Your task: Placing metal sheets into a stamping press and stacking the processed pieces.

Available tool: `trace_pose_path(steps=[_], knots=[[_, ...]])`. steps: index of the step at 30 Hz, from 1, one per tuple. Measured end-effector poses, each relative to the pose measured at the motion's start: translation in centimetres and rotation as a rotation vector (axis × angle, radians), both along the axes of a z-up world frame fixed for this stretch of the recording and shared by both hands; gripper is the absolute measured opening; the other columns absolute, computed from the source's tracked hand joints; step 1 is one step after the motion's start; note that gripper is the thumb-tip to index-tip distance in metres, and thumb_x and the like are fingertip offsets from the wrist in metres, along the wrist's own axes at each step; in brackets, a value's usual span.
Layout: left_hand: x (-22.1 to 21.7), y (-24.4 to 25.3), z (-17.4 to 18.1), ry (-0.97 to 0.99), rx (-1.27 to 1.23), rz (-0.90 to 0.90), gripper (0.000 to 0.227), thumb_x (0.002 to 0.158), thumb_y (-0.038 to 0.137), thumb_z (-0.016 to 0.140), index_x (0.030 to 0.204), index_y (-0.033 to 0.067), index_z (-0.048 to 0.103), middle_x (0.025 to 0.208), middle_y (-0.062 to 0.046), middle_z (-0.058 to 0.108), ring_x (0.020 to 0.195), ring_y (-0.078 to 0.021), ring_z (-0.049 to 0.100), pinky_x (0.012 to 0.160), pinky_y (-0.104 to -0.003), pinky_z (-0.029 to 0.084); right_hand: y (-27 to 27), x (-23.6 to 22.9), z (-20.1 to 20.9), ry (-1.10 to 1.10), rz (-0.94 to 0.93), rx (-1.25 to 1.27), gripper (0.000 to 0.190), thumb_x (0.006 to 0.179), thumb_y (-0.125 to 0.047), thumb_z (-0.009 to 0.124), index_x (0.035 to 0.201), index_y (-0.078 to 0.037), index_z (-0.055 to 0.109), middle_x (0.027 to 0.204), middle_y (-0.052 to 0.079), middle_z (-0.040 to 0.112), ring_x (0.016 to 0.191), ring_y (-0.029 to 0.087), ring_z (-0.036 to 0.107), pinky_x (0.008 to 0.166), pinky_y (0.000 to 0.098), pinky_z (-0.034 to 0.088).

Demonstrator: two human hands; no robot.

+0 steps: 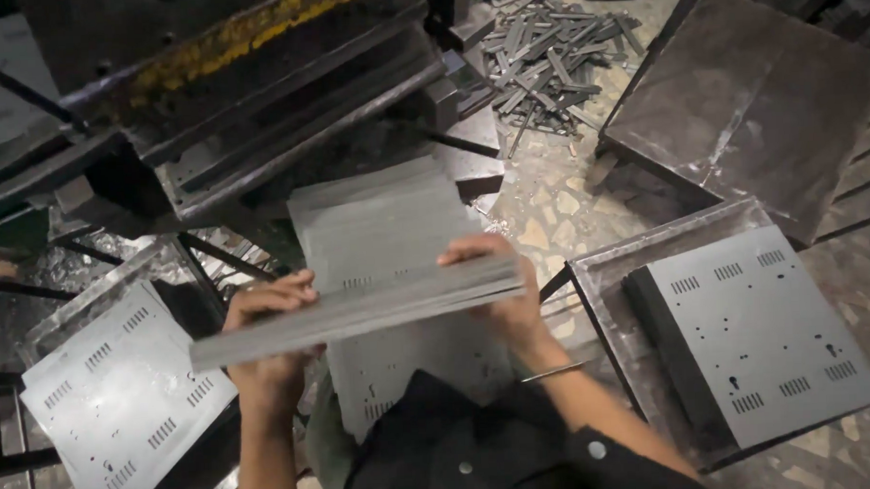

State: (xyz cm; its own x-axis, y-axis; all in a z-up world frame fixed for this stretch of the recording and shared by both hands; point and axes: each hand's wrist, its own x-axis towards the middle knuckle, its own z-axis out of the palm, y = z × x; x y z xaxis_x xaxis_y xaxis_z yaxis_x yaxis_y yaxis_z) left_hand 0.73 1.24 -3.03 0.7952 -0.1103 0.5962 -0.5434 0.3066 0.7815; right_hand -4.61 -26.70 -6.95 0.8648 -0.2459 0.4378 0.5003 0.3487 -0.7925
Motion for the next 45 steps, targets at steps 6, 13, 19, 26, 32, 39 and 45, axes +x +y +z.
trace_pose_path(steps=[6, 13, 19, 26, 32, 39, 45], knots=[[-2.8, -1.1, 2.1, 0.292, 0.037, 0.185, 0.042, 0.068, 0.017, 0.080, 0.103, 0.0066, 0.060, 0.098, -0.004, 0.064, 0.083, -0.0141, 0.060, 0.091, -0.028, 0.054, 0.7, -1.1, -0.4, 0.113, -0.066, 0.096, 0.026, 0.076, 0.006, 0.073, 0.102, 0.004, 0.072, 0.091, 0.008, 0.072, 0.075, 0.016, 0.069, 0.070, 0.0274, 0.066], [-3.0, -9.2, 8.4, 0.834, 0.116, 0.334, 0.045, 0.087, 0.025, 0.073, 0.120, -0.0044, 0.062, 0.113, -0.013, 0.069, 0.097, -0.0202, 0.067, 0.088, -0.030, 0.055, -0.9, -2.9, 9.1, 0.527, -0.521, -0.382, 0.043, 0.085, -0.034, 0.080, 0.068, -0.001, 0.058, 0.055, -0.004, 0.045, 0.052, 0.010, 0.037, 0.047, 0.0267, 0.034], [-6.0, -17.7, 12.7, 1.194, 0.266, 0.172, 0.051, 0.089, 0.032, 0.067, 0.116, -0.0111, 0.068, 0.117, -0.019, 0.072, 0.103, -0.0230, 0.068, 0.093, -0.033, 0.053, -8.3, -6.4, 11.3, 1.096, -0.511, -0.448, 0.054, 0.082, -0.052, 0.081, 0.065, -0.007, 0.057, 0.057, -0.001, 0.053, 0.047, 0.011, 0.050, 0.045, 0.0258, 0.043], [-11.1, -28.1, 13.2, 1.389, 0.210, -0.176, 0.095, 0.086, 0.043, 0.075, 0.153, -0.0098, 0.033, 0.155, -0.035, 0.040, 0.146, -0.0463, 0.040, 0.112, -0.060, 0.038, -17.5, -13.5, 15.0, 1.329, -0.765, -0.637, 0.060, 0.077, -0.062, 0.081, 0.093, -0.004, 0.081, 0.082, 0.020, 0.076, 0.088, 0.041, 0.075, 0.077, 0.0470, 0.056], [-16.1, -35.2, 14.1, 1.542, 0.157, -0.426, 0.083, 0.089, 0.042, 0.070, 0.152, -0.0022, 0.040, 0.157, -0.025, 0.046, 0.145, -0.0374, 0.046, 0.113, -0.053, 0.042, -27.8, -19.6, 15.5, 1.423, -0.824, -0.737, 0.063, 0.071, -0.069, 0.081, 0.085, -0.007, 0.081, 0.087, 0.021, 0.077, 0.092, 0.041, 0.074, 0.078, 0.0453, 0.056], [-17.0, -41.0, 7.2, 1.442, 0.375, -0.585, 0.073, 0.098, 0.035, 0.063, 0.150, -0.0087, 0.038, 0.156, -0.030, 0.042, 0.144, -0.0385, 0.045, 0.110, -0.055, 0.045, -38.3, -22.5, 8.9, 1.504, -0.777, -0.873, 0.072, 0.074, -0.079, 0.076, 0.082, -0.008, 0.080, 0.085, 0.016, 0.077, 0.092, 0.036, 0.075, 0.079, 0.0461, 0.057], [-13.5, -38.2, -0.1, 1.337, 0.457, -0.499, 0.050, 0.092, 0.026, 0.059, 0.138, 0.0081, 0.059, 0.138, -0.004, 0.056, 0.120, -0.0162, 0.046, 0.107, -0.035, 0.033, -39.2, -24.6, -3.1, 1.621, -0.568, -1.086, 0.088, 0.093, -0.080, 0.041, 0.141, -0.008, 0.054, 0.145, 0.020, 0.060, 0.138, 0.037, 0.053, 0.114, 0.0569, 0.042]])
